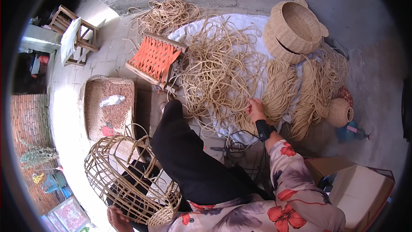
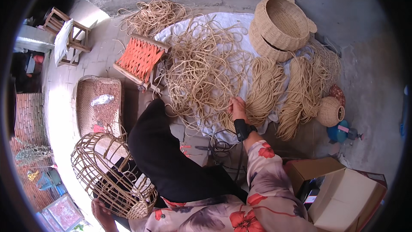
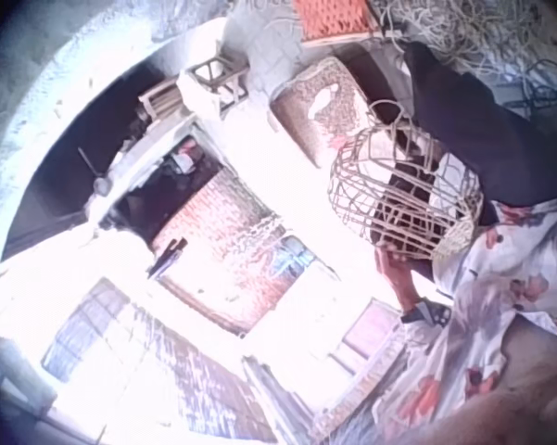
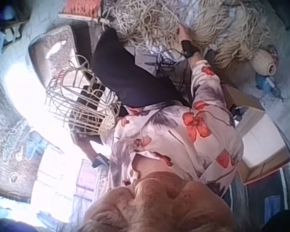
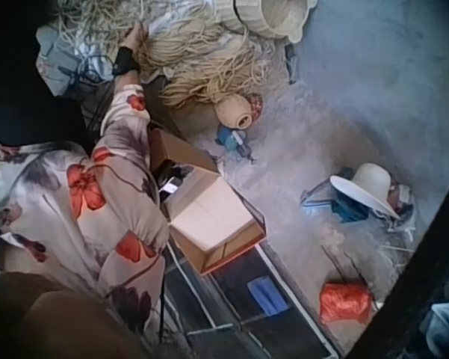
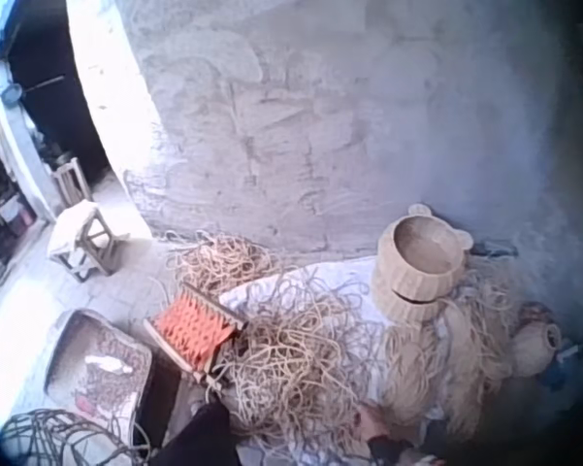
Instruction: Weaving a basket using thin straw or wooden strips.
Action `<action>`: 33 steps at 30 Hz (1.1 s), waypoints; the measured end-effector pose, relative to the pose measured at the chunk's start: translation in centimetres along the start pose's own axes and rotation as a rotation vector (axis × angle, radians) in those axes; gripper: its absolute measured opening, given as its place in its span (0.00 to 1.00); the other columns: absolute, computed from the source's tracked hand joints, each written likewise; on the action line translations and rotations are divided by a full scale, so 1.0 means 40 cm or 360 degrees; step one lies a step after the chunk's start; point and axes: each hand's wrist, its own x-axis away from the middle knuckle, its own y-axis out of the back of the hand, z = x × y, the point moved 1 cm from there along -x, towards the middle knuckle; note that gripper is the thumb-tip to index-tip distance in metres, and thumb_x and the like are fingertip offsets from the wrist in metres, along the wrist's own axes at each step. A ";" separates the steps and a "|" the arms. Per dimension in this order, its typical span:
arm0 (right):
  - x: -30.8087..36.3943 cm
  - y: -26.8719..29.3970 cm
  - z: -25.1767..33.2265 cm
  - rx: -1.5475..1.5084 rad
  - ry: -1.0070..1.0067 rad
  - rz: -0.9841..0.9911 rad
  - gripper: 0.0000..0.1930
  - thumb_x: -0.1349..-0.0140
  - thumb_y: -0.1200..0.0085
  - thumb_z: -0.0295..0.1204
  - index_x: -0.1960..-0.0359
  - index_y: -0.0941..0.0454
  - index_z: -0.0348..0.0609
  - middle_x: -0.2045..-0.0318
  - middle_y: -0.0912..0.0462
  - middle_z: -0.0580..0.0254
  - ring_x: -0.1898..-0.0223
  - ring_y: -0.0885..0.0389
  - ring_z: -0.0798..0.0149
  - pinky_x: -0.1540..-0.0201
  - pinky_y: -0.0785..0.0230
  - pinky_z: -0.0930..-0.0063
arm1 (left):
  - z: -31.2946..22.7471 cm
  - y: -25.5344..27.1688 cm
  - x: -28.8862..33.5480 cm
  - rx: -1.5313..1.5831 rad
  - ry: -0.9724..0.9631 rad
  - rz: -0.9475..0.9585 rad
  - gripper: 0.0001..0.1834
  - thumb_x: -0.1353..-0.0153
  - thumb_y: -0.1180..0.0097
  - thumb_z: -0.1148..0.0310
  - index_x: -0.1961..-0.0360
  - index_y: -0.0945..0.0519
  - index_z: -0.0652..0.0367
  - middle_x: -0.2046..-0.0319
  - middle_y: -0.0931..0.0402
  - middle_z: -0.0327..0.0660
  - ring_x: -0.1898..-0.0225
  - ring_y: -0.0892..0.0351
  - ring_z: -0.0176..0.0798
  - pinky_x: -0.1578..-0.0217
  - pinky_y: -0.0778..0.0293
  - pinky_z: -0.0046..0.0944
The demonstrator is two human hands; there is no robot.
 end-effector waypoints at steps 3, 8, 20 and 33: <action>0.030 -0.032 0.033 0.1246 0.0779 -0.0556 0.05 0.37 0.46 0.29 0.64 0.24 0.42 0.75 0.22 0.58 0.73 0.20 0.56 0.71 0.28 0.65 | -0.001 -0.004 0.002 -0.0011 -0.0010 -0.0004 0.12 0.26 0.58 0.60 0.57 0.26 0.57 0.77 0.32 0.29 0.84 0.39 0.18 0.89 0.45 0.19; 0.096 -0.167 0.082 0.1435 0.1377 -0.0290 0.07 0.39 0.49 0.29 0.61 0.24 0.43 0.68 0.21 0.47 0.63 0.22 0.39 0.59 0.29 0.53 | 0.004 -0.002 -0.001 -0.0061 -0.0005 0.0002 0.12 0.26 0.58 0.61 0.57 0.26 0.57 0.77 0.31 0.29 0.84 0.39 0.18 0.89 0.45 0.19; 0.102 -0.323 -0.075 0.1691 0.1147 0.0650 0.06 0.45 0.48 0.25 0.66 0.23 0.38 0.73 0.21 0.40 0.67 0.21 0.38 0.62 0.29 0.50 | -0.009 -0.016 0.000 0.0001 -0.0027 -0.0007 0.11 0.27 0.56 0.61 0.58 0.26 0.57 0.77 0.31 0.30 0.85 0.40 0.18 0.89 0.46 0.20; 0.468 -0.331 0.857 0.0169 0.1225 0.0556 0.08 0.32 0.50 0.35 0.61 0.27 0.44 0.76 0.18 0.62 0.84 0.26 0.76 0.85 0.37 0.81 | -0.037 -0.018 0.072 0.0386 -0.0213 0.0328 0.11 0.26 0.57 0.61 0.63 0.29 0.55 0.77 0.29 0.35 0.86 0.40 0.23 0.87 0.41 0.24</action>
